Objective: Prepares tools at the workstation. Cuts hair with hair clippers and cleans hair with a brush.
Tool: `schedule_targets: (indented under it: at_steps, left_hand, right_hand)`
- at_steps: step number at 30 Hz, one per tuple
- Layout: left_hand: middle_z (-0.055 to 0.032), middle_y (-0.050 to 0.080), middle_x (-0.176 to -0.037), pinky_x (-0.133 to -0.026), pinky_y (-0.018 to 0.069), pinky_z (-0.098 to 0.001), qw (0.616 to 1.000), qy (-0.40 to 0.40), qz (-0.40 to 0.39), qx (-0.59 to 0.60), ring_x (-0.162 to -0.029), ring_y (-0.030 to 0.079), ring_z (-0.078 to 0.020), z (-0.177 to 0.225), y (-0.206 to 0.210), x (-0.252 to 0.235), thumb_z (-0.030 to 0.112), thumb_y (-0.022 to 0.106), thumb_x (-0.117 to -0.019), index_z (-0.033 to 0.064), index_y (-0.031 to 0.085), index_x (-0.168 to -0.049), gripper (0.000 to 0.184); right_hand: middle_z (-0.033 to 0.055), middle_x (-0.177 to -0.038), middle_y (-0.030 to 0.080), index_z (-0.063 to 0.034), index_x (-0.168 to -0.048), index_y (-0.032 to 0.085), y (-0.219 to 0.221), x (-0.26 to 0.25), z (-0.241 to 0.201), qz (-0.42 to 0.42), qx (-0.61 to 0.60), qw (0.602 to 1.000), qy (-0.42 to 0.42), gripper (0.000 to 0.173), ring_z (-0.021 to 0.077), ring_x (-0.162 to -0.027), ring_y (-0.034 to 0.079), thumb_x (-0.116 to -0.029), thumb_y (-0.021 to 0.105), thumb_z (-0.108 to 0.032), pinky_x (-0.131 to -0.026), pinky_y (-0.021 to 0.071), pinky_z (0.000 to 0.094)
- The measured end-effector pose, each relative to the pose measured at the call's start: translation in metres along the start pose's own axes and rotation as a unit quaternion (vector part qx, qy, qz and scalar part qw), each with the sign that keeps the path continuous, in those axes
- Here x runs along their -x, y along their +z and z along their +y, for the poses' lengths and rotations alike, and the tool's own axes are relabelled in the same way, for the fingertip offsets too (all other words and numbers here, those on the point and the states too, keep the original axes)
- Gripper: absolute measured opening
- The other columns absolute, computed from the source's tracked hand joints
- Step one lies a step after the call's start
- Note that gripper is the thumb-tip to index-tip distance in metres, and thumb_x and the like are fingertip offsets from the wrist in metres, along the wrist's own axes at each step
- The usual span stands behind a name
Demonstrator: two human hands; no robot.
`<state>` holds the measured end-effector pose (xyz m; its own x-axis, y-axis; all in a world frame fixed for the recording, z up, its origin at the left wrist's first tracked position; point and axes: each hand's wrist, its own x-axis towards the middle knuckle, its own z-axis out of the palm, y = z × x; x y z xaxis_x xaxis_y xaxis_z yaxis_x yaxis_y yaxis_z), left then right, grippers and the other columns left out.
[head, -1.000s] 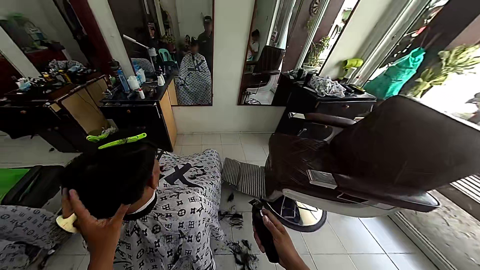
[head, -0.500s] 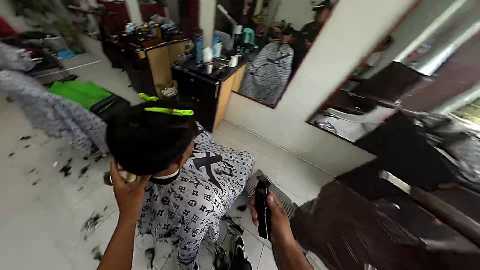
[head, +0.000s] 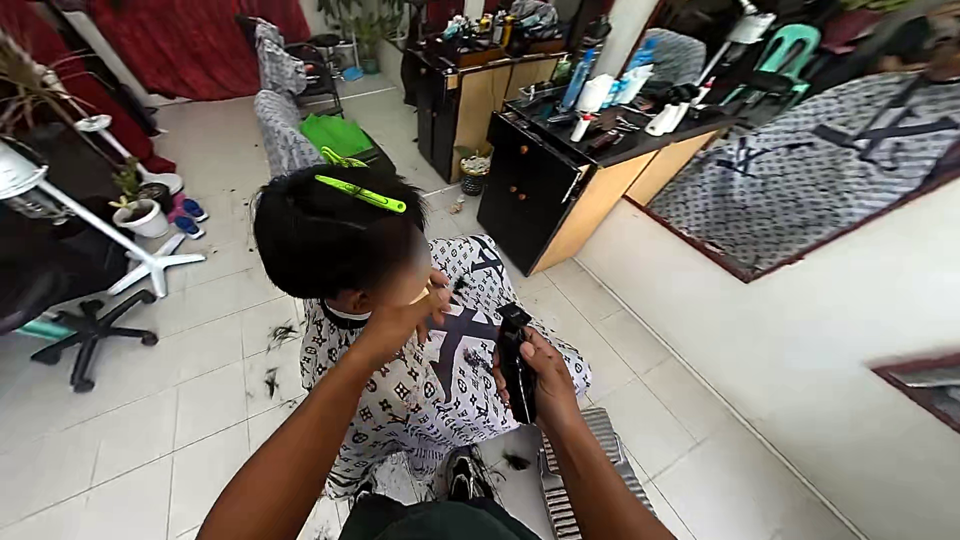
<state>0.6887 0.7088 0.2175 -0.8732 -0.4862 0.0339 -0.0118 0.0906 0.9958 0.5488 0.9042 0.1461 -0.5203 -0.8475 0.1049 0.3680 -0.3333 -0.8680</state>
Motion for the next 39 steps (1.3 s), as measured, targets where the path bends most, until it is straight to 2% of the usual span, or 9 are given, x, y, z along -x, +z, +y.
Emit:
schedule_targets:
  at_steps: [3,6,13,19,27,32,34,36,39]
  left_hand:
    - [-0.0076,0.073,-0.097,-0.075,0.0572,-0.0317,0.951,0.078,-0.024,-0.299,-0.082,0.069,-0.0135,0.008,0.005,0.023,0.019,0.061,-0.1014,0.0014,0.071,-0.113,0.024]
    - [-0.0111,0.074,-0.108,-0.078,0.0596,-0.0477,0.773,0.293,0.098,-0.554,-0.095,0.073,-0.0262,0.035,-0.014,0.037,0.026,0.061,-0.0986,0.0122,0.078,-0.104,0.023]
    - [-0.0088,0.041,-0.162,-0.117,0.021,-0.0659,0.597,0.21,0.01,-0.774,-0.152,0.031,-0.0373,0.095,-0.057,-0.009,0.036,0.044,-0.1045,0.0167,0.07,-0.131,0.042]
    - [-0.0138,0.041,-0.161,-0.121,0.0172,-0.0627,0.571,0.151,0.001,-0.807,-0.151,0.035,-0.0344,0.1,-0.031,-0.068,0.024,0.037,-0.1058,0.0063,0.054,-0.144,0.045]
    - [-0.0222,0.047,-0.154,-0.126,0.0012,-0.0598,0.531,-0.099,0.01,-0.841,-0.151,0.031,-0.0389,0.084,0.016,-0.145,-0.003,0.056,-0.0934,-0.0077,0.066,-0.124,0.033]
    - [-0.0188,0.067,-0.126,-0.114,0.0358,-0.06,0.693,0.228,0.009,-0.684,-0.126,0.059,-0.0387,0.018,0.029,-0.11,0.005,0.061,-0.0961,0.0048,0.071,-0.117,0.023]
    - [-0.0149,0.072,-0.093,-0.077,0.0549,-0.0596,0.733,0.216,-0.078,-0.64,-0.089,0.071,-0.0369,0.005,0.043,-0.063,0.019,0.062,-0.0979,0.01,0.074,-0.109,0.019]
    - [-0.0216,0.071,-0.098,-0.08,0.0527,-0.0636,0.837,0.056,-0.143,-0.525,-0.092,0.07,-0.0416,0.012,0.043,-0.017,0.028,0.056,-0.1051,0.0035,0.068,-0.122,0.033]
    - [-0.0106,0.073,-0.088,-0.076,0.0586,-0.0383,0.904,0.155,0.056,-0.395,-0.078,0.07,-0.0176,0.001,0.015,0.035,0.025,0.06,-0.1016,0.0024,0.074,-0.104,0.026]
  right_hand:
    - [0.0045,-0.086,0.071,-0.0046,-0.123,0.055,-0.023,0.001,-0.005,-0.013,0.001,1.0,0.025,0.041,0.0116,-0.058,0.066,-0.1007,0.061,-0.038,-0.05,0.0582,0.0264]
    - [0.0059,-0.085,0.072,-0.0047,-0.124,0.055,-0.049,0.002,-0.004,0.0,-0.008,0.999,0.047,0.038,0.0127,-0.058,0.068,-0.1006,0.061,-0.035,-0.051,0.059,0.0268]
    - [0.0063,-0.081,0.071,-0.0038,-0.122,0.055,-0.069,0.003,0.009,0.017,-0.044,0.997,0.054,0.03,0.0124,-0.057,0.068,-0.1032,0.049,-0.026,-0.051,0.0588,0.0259]
    - [0.0067,-0.08,0.071,-0.004,-0.121,0.055,-0.076,0.005,0.008,0.008,-0.066,0.996,0.059,0.032,0.0128,-0.057,0.068,-0.1027,0.053,-0.03,-0.052,0.0593,0.0266]
    - [0.0077,-0.082,0.071,-0.0023,-0.124,0.053,-0.077,-0.005,-0.008,0.004,-0.045,0.999,0.028,0.034,0.0136,-0.057,0.068,-0.1036,0.052,-0.03,-0.051,0.0595,0.0268]
    - [0.0071,-0.085,0.072,-0.0049,-0.125,0.053,-0.067,-0.027,-0.022,-0.023,-0.032,0.999,-0.016,0.036,0.0144,-0.061,0.07,-0.1043,0.056,-0.035,-0.054,0.0609,0.0277]
    - [0.0062,-0.09,0.073,-0.0089,-0.125,0.054,-0.063,-0.038,-0.027,-0.043,-0.035,0.998,-0.037,0.035,0.015,-0.067,0.071,-0.1032,0.059,-0.036,-0.06,0.0622,0.0288]
    - [0.0049,-0.094,0.074,-0.0115,-0.125,0.054,-0.056,-0.053,-0.033,-0.079,-0.025,0.995,-0.06,0.034,0.0152,-0.073,0.073,-0.1022,0.062,-0.036,-0.066,0.0631,0.0298]
    - [0.0003,-0.096,0.074,-0.0145,-0.126,0.059,-0.035,-0.076,-0.04,-0.16,0.029,0.982,-0.092,0.038,0.0121,-0.074,0.072,-0.0977,0.068,-0.039,-0.066,0.0627,0.029]
